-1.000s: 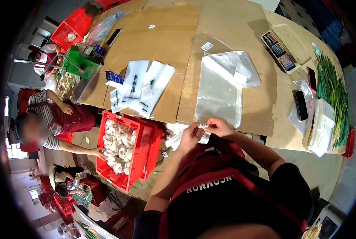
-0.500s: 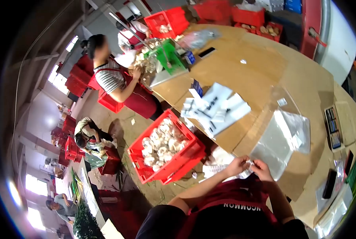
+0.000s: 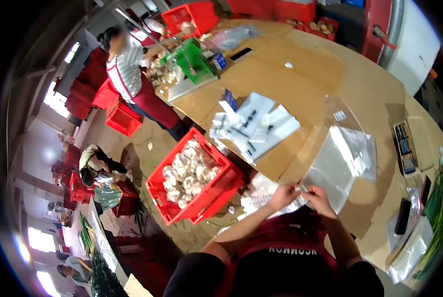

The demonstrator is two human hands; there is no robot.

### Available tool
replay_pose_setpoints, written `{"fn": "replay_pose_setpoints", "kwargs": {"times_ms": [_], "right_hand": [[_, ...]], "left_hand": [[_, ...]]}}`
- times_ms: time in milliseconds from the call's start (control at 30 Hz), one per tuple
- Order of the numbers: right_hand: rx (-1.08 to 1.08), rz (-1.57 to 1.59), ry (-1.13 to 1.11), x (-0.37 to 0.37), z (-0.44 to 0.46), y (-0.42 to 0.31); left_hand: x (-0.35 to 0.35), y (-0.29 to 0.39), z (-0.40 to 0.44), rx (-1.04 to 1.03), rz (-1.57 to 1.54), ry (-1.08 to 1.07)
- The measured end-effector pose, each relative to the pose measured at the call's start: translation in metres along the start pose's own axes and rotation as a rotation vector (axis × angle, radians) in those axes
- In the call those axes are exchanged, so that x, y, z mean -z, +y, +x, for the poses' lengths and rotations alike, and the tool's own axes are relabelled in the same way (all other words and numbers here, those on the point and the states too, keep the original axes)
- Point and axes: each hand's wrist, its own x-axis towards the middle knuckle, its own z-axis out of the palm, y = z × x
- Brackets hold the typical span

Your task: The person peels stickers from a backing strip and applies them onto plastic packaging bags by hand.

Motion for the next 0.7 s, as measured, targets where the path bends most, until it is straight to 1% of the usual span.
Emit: {"fn": "replay_pose_setpoints", "kwargs": {"times_ms": [33, 67, 100, 133, 167, 200, 233, 267, 300, 333, 367, 433, 467, 500, 533, 567, 600, 633, 667, 700], "right_hand": [[0.041, -0.041, 0.018, 0.006, 0.004, 0.008], [0.086, -0.12, 0.027, 0.006, 0.002, -0.008], [0.115, -0.121, 0.098, 0.019, 0.013, 0.009], [0.27, -0.512, 0.238, 0.029, 0.018, -0.002], [0.346, -0.618, 0.405, 0.045, 0.031, 0.006], [0.304, -0.769, 0.494, 0.051, 0.027, -0.027], [0.348, -0.769, 0.505, 0.077, 0.038, -0.022], [0.401, -0.963, 0.475, 0.094, 0.04, -0.019], [0.288, -1.229, 0.5, 0.108, 0.038, -0.019], [0.164, -1.483, 0.498, 0.112, 0.034, -0.016], [-0.183, -1.641, 0.505, 0.091, 0.022, -0.058], [-0.021, -1.46, 0.575, 0.102, 0.014, -0.05], [-0.034, -1.46, 0.584, 0.105, 0.011, -0.038], [0.304, -1.468, 0.506, 0.105, 0.005, -0.021], [0.642, -1.446, 0.417, 0.105, 0.0, -0.01], [0.635, -1.445, 0.419, 0.109, -0.003, -0.004], [0.619, -1.386, 0.374, 0.11, -0.007, -0.002], [0.605, -1.327, 0.329, 0.111, -0.01, 0.0], [0.586, -1.323, 0.387, 0.11, -0.006, 0.002], [0.576, -1.32, 0.391, 0.108, -0.005, 0.005]], "left_hand": [[-0.004, -0.005, 0.004, -0.015, -0.011, 0.037], [-0.001, 0.005, 0.006, 0.037, 0.027, 0.011], [0.006, 0.017, 0.006, 0.091, 0.067, -0.025], [0.008, 0.019, 0.008, 0.056, 0.036, -0.043], [0.007, 0.019, 0.008, 0.021, 0.0, -0.074], [0.007, 0.006, 0.01, -0.031, 0.002, -0.137], [0.004, -0.008, 0.009, -0.089, -0.001, -0.204], [0.0, -0.01, 0.004, -0.05, -0.042, -0.195], [-0.002, -0.011, 0.001, -0.014, -0.073, -0.181], [-0.002, -0.014, -0.004, 0.065, -0.062, -0.211], [-0.001, -0.016, -0.006, 0.135, -0.045, -0.223], [-0.003, -0.015, -0.012, 0.195, -0.316, -0.221], [-0.001, -0.016, -0.016, 0.201, -0.33, -0.229], [0.0, -0.018, -0.018, 0.207, -0.334, -0.238], [0.001, -0.021, -0.02, 0.17, -0.369, -0.223], [0.001, -0.022, -0.021, 0.131, -0.405, -0.205], [0.001, -0.016, -0.019, 0.045, -0.396, -0.198], [0.002, -0.009, -0.017, 0.049, -0.396, -0.202], [0.003, -0.003, -0.015, 0.029, -0.405, -0.191], [0.003, -0.001, -0.014, 0.013, -0.412, -0.183]]}}
